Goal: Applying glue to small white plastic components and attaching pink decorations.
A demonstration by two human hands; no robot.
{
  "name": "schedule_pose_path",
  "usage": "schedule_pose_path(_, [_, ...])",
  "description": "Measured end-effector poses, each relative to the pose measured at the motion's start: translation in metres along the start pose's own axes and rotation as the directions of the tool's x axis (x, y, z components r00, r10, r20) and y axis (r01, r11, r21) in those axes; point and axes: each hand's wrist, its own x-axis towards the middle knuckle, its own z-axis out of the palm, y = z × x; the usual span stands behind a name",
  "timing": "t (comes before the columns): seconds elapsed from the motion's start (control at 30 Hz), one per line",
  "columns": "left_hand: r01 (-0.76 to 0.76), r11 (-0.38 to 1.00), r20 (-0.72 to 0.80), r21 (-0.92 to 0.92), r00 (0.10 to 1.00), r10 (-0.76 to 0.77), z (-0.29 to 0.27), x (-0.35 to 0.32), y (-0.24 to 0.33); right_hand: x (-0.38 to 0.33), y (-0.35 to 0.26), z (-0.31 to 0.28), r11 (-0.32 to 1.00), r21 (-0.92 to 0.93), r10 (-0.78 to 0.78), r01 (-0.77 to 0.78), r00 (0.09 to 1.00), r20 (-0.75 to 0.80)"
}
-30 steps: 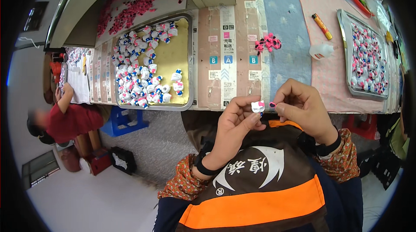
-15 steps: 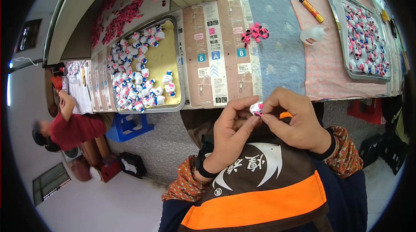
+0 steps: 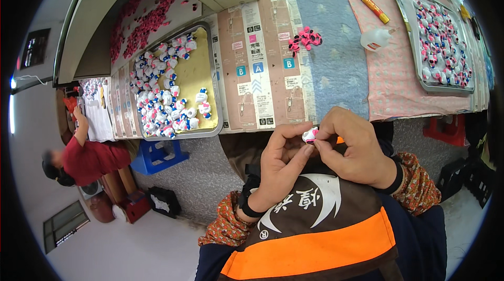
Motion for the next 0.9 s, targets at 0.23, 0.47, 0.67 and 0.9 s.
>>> schedule_pose_path(0.23, [0.030, 0.997, 0.007, -0.067, 1.000, -0.029, 0.001, 0.000, 0.000, -0.001, 0.000, 0.000, 1.000, 0.012, -0.015, 0.015, 1.000, 0.000])
schedule_pose_path(0.47, [-0.005, 0.999, -0.036, -0.050, 0.999, 0.003, 0.004, 0.001, -0.005, -0.002, 0.001, 0.005, 0.999, 0.004, -0.045, 0.045, 0.999, -0.013])
schedule_pose_path(0.67, [-0.024, 0.995, -0.070, -0.096, 0.997, 0.017, 0.003, 0.000, -0.009, -0.003, 0.002, 0.006, 0.998, 0.006, -0.065, 0.065, 0.998, -0.017])
schedule_pose_path(0.9, [-0.072, 0.994, -0.094, -0.079, 0.993, 0.065, 0.002, 0.002, -0.012, -0.005, -0.001, 0.004, 0.981, 0.112, 0.160, -0.161, 0.987, 0.017])
